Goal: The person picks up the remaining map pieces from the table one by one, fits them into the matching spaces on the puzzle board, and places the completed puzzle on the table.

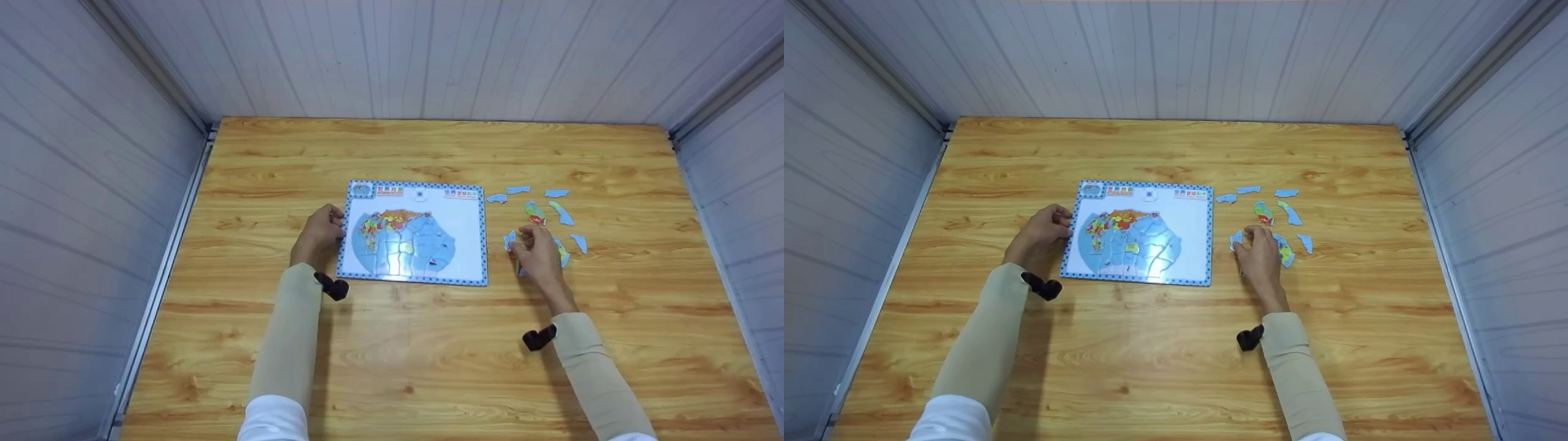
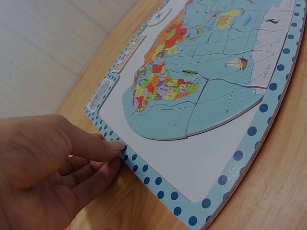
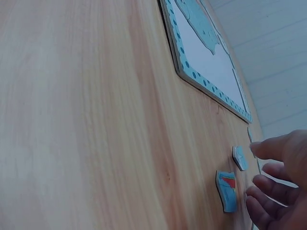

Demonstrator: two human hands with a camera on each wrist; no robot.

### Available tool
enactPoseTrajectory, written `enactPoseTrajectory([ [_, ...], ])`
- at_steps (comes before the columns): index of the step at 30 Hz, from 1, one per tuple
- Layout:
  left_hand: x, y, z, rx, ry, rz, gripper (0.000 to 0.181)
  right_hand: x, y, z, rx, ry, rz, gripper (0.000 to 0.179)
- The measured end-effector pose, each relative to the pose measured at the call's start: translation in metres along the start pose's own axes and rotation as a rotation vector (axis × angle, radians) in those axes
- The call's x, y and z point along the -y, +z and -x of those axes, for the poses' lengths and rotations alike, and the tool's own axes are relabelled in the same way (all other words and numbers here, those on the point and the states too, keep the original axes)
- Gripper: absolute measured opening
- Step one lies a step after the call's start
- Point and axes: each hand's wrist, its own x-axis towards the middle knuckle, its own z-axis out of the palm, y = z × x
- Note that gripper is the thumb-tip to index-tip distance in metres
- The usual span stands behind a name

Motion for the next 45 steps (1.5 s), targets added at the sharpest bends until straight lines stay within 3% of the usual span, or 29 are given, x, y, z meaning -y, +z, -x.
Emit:
enactPoseTrajectory([
  [9, 0.005, 0.001, 0.0, 0.005, 0.028, 0.006, 0.034, 0.005, 0.008, -0.003, -0.038, 0.042, 0.061, 0.045],
  [16, 0.004, 0.002, -0.001, 0.012, -0.01, 0.01, 0.032, 0.011, 0.014, -0.005, -0.085, 0.057, 0.114, 0.039],
  [28, 0.004, 0.001, -0.003, 0.018, -0.013, 0.009, 0.033, 0.017, 0.013, -0.009, -0.033, 0.098, 0.107, 0.032],
  [37, 0.002, 0.0, -0.002, 0.02, -0.001, 0.026, 0.034, 0.012, 0.012, -0.007, -0.032, 0.065, -0.021, 0.024],
  [45, -0.001, -0.001, 0.0, 0.015, -0.016, 0.038, 0.034, 0.006, 0.01, -0.007, -0.031, 0.051, -0.119, 0.034],
])
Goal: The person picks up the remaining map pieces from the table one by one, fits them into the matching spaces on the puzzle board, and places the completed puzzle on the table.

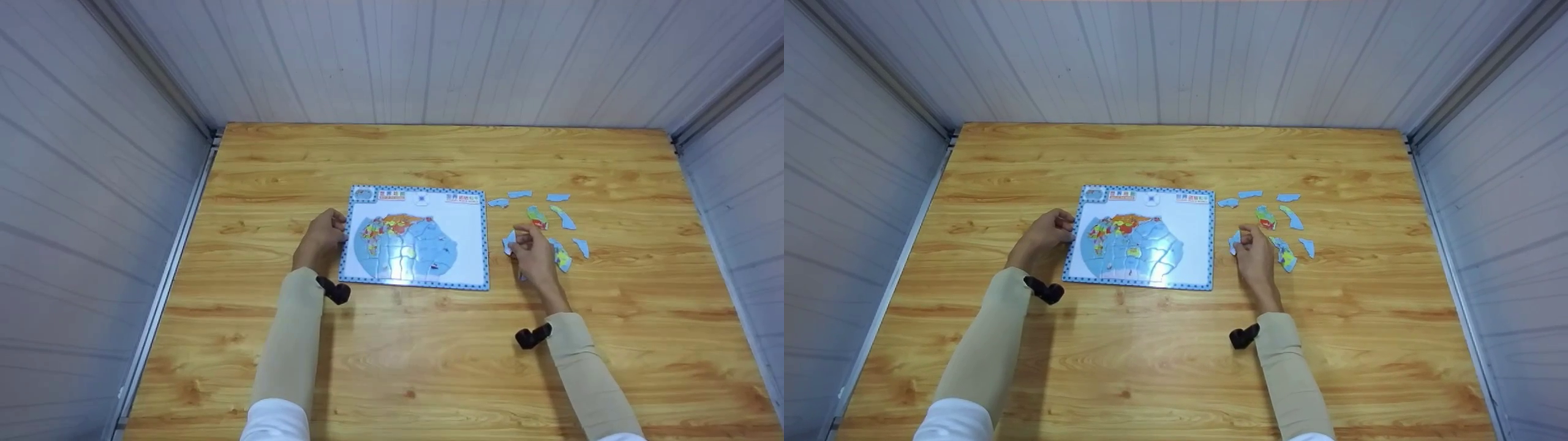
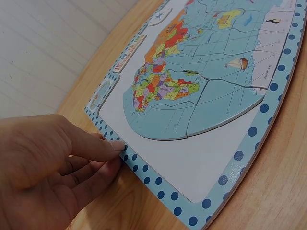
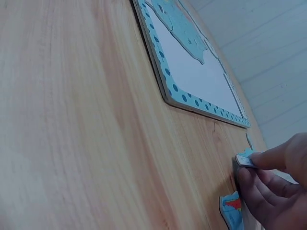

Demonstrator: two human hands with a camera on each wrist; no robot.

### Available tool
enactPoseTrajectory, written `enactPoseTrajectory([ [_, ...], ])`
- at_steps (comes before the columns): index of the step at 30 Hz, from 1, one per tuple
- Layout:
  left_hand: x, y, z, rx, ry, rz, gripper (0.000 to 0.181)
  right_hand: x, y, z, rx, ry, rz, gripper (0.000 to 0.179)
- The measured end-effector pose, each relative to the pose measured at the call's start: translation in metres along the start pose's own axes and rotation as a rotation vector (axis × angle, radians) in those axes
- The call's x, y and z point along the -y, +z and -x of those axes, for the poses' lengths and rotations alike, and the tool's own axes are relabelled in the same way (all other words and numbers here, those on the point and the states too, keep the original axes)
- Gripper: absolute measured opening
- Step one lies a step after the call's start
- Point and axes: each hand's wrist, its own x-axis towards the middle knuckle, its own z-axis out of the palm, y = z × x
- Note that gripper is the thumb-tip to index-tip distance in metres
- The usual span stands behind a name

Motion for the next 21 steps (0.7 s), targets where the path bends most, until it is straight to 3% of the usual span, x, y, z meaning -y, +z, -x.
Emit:
enactPoseTrajectory([
  [10, 0.001, 0.001, 0.0, -0.003, -0.003, 0.033, 0.034, 0.005, 0.002, 0.003, 0.026, 0.004, -0.163, 0.028],
  [21, 0.002, 0.001, -0.001, 0.001, 0.033, -0.012, 0.035, 0.014, 0.011, 0.011, 0.073, -0.015, -0.199, 0.026],
])
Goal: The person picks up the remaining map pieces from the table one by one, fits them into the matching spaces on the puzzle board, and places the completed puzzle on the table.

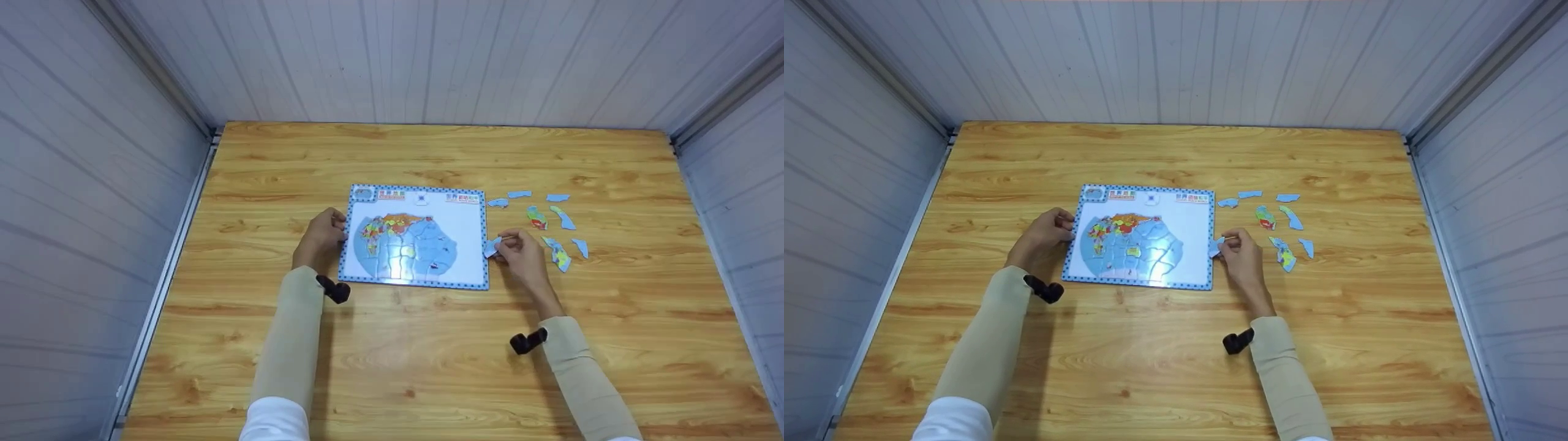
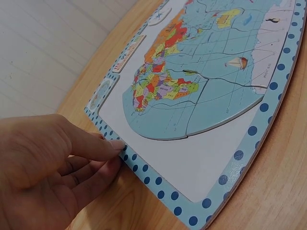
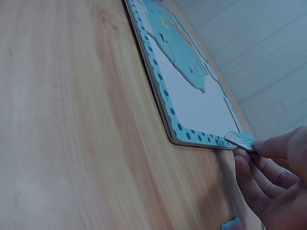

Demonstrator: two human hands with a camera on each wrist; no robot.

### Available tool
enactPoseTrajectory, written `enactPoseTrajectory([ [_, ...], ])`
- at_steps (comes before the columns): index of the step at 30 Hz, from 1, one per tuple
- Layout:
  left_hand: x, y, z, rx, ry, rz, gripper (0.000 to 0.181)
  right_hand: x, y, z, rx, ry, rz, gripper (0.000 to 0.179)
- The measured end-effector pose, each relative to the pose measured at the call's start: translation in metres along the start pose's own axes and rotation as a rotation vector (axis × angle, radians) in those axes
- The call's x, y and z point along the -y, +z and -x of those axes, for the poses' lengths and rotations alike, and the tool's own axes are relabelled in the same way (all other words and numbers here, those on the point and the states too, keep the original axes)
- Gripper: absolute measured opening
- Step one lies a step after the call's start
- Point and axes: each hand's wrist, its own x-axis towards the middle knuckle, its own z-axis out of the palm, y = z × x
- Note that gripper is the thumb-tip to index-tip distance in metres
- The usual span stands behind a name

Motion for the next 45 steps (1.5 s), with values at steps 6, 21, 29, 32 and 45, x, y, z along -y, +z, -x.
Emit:
enactPoseTrajectory([
  [6, 0.0, 0.0, -0.001, -0.008, 0.012, -0.028, 0.035, 0.002, 0.009, 0.004, 0.049, -0.009, -0.047, 0.025],
  [21, 0.0, 0.0, 0.0, -0.011, -0.015, -0.028, 0.033, 0.006, 0.028, 0.021, 0.173, -0.049, -0.062, 0.02],
  [29, -0.001, 0.001, 0.002, -0.011, 0.003, -0.03, 0.033, 0.03, 0.032, 0.036, 0.249, -0.031, -0.033, 0.022],
  [32, -0.001, 0.001, 0.003, -0.013, 0.022, -0.041, 0.033, 0.022, 0.036, 0.034, 0.247, -0.016, -0.003, 0.022],
  [45, -0.001, 0.0, 0.003, -0.015, 0.003, -0.035, 0.033, 0.011, 0.044, 0.034, 0.217, -0.055, 0.17, 0.012],
])
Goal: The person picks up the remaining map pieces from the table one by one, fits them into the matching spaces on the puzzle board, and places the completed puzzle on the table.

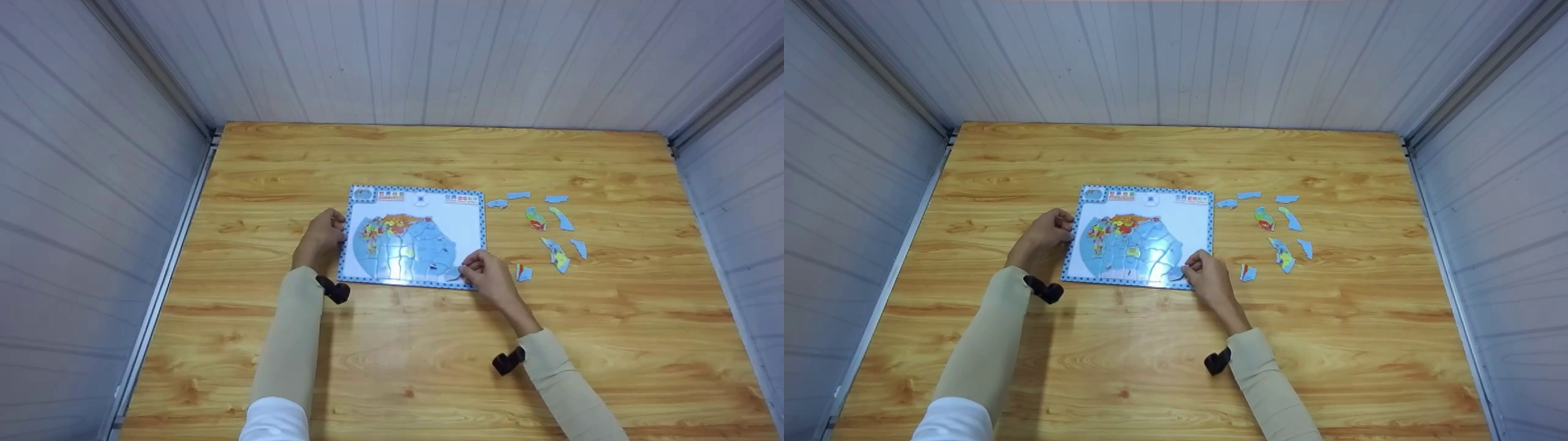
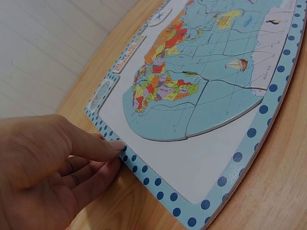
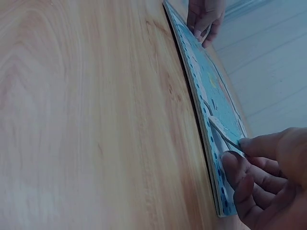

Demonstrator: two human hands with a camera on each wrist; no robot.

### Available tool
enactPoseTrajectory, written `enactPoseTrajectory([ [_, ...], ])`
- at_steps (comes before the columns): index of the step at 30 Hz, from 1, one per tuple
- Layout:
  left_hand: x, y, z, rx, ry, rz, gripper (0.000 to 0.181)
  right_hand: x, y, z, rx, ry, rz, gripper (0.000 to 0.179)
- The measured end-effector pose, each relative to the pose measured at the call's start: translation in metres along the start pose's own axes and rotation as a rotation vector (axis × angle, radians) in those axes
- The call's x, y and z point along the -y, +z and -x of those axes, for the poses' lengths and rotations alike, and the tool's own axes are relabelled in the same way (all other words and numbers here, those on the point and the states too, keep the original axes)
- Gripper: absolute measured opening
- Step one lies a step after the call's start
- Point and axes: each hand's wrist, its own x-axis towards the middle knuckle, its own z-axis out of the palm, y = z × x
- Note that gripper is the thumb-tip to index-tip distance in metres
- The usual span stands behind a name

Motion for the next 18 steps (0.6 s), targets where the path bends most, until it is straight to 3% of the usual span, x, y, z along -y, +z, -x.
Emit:
enactPoseTrajectory([
  [10, 0.001, -0.0003, -0.0018, 0.008, -0.007, -0.009, 0.034, 0.0028, 0.0026, 0.0007, -0.001, 0.005, 0.096, 0.012],
  [18, 0.0004, 0.0011, -0.0014, 0.004, 0.015, 0.056, 0.036, 0.0033, 0.0072, 0.0011, -0.014, -0.02, 0.167, 0.012],
])
